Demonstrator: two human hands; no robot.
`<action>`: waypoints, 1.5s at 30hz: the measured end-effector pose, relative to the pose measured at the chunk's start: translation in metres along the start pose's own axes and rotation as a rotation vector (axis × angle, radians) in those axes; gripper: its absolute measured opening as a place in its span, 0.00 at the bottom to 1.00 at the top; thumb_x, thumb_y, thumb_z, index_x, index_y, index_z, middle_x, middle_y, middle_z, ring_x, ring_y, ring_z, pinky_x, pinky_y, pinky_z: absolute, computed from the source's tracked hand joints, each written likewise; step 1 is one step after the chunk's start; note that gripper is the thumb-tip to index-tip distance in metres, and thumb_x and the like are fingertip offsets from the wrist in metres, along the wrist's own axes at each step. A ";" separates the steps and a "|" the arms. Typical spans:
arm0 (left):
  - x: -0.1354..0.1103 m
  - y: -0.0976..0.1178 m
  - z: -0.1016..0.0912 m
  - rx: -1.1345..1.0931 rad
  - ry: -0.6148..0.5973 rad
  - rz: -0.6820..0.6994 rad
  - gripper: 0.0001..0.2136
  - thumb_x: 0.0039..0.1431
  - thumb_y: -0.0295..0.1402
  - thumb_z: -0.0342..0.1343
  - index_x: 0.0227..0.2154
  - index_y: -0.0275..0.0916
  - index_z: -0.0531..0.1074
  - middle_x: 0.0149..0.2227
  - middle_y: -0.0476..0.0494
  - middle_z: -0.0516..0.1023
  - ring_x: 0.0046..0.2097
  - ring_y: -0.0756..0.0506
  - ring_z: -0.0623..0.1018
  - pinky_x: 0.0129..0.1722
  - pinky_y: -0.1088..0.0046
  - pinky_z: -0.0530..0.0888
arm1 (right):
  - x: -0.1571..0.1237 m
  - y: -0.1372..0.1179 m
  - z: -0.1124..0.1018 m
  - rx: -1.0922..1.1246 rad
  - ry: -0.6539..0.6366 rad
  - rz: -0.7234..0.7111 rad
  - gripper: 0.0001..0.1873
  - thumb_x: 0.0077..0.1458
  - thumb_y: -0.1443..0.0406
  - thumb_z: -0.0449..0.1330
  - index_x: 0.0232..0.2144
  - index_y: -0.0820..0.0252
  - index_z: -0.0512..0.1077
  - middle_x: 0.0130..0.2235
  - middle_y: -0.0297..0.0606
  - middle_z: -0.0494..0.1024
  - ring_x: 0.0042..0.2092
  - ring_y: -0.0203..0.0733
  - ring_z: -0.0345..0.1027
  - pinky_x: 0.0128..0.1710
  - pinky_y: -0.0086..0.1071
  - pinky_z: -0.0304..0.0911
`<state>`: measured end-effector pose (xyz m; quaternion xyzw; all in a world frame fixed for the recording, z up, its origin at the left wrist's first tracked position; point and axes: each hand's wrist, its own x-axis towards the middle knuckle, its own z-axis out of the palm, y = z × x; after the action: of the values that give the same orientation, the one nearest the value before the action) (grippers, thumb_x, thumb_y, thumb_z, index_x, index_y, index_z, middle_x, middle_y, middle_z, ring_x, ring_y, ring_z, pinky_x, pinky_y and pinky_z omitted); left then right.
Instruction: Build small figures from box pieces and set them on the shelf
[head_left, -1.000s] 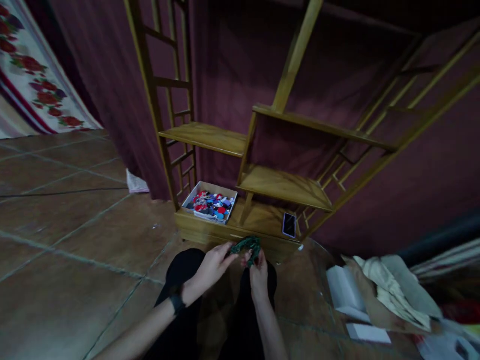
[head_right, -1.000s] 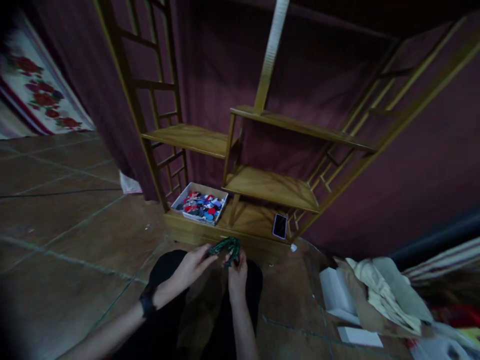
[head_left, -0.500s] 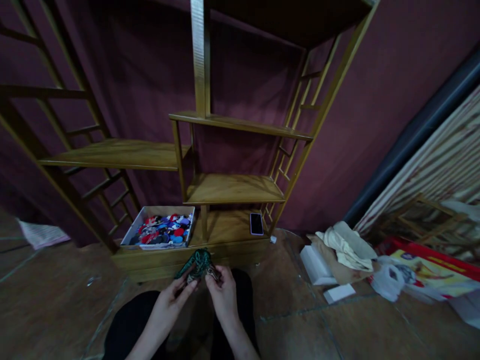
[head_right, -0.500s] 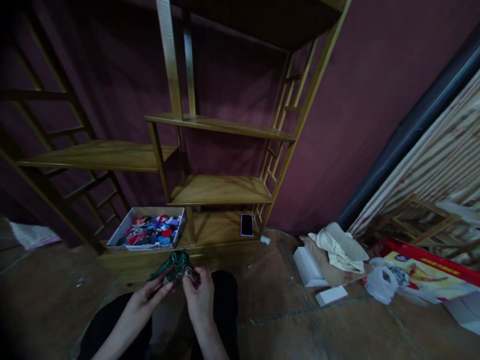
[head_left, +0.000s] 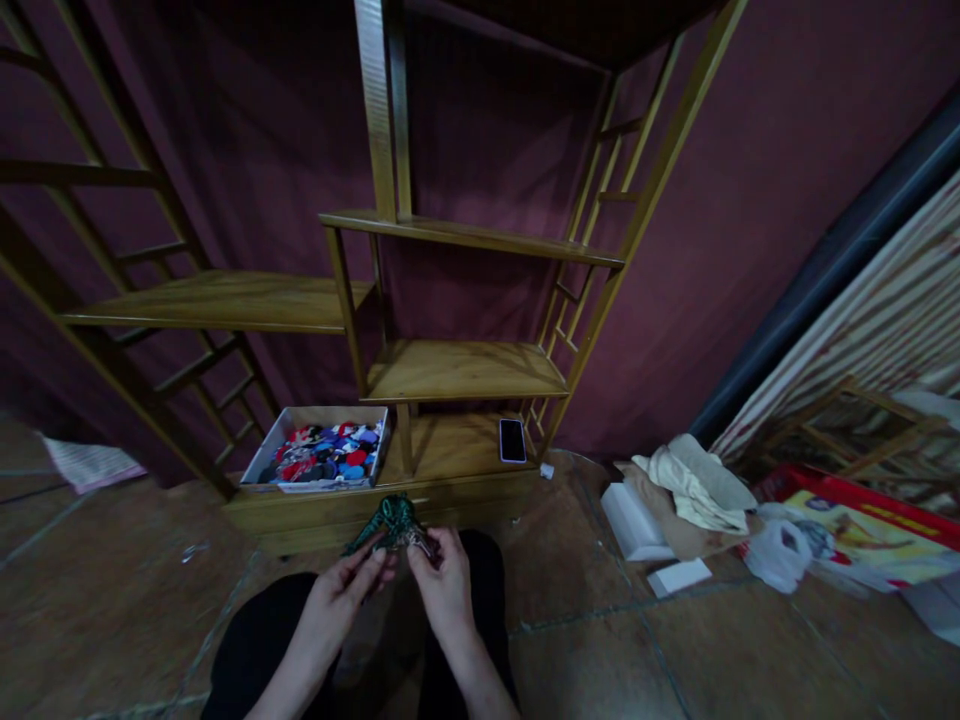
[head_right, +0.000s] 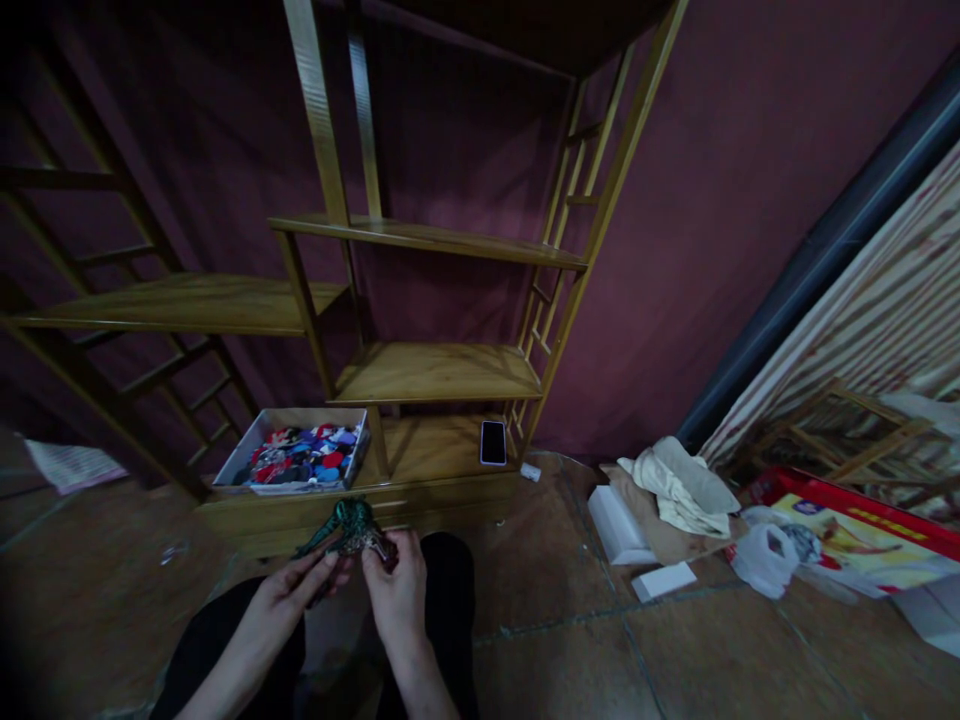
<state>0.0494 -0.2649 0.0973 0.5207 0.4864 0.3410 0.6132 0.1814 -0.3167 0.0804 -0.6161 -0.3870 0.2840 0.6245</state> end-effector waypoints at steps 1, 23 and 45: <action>-0.001 0.001 0.001 -0.015 -0.001 -0.005 0.26 0.37 0.48 0.63 0.37 0.35 0.75 0.33 0.43 0.79 0.32 0.45 0.78 0.33 0.71 0.75 | 0.000 0.001 0.000 -0.003 0.000 0.005 0.07 0.48 0.65 0.58 0.33 0.57 0.71 0.33 0.33 0.72 0.35 0.38 0.68 0.36 0.30 0.63; -0.031 0.027 0.001 0.785 0.053 0.568 0.12 0.62 0.35 0.42 0.37 0.38 0.70 0.35 0.42 0.75 0.36 0.46 0.75 0.35 0.73 0.70 | 0.002 0.014 0.018 0.484 -0.088 0.319 0.18 0.43 0.57 0.63 0.35 0.62 0.72 0.37 0.40 0.77 0.34 0.38 0.70 0.34 0.31 0.66; -0.032 0.013 -0.009 1.533 -0.065 1.082 0.17 0.61 0.24 0.42 0.52 0.27 0.60 0.36 0.38 0.74 0.38 0.46 0.72 0.36 0.69 0.64 | -0.002 0.055 0.008 0.529 -0.026 0.332 0.18 0.37 0.67 0.65 0.35 0.59 0.71 0.37 0.35 0.76 0.36 0.36 0.69 0.38 0.32 0.65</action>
<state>0.0323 -0.2889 0.1175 0.9472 0.2529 0.1515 -0.1257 0.1806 -0.3092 0.0251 -0.4832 -0.2020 0.4808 0.7032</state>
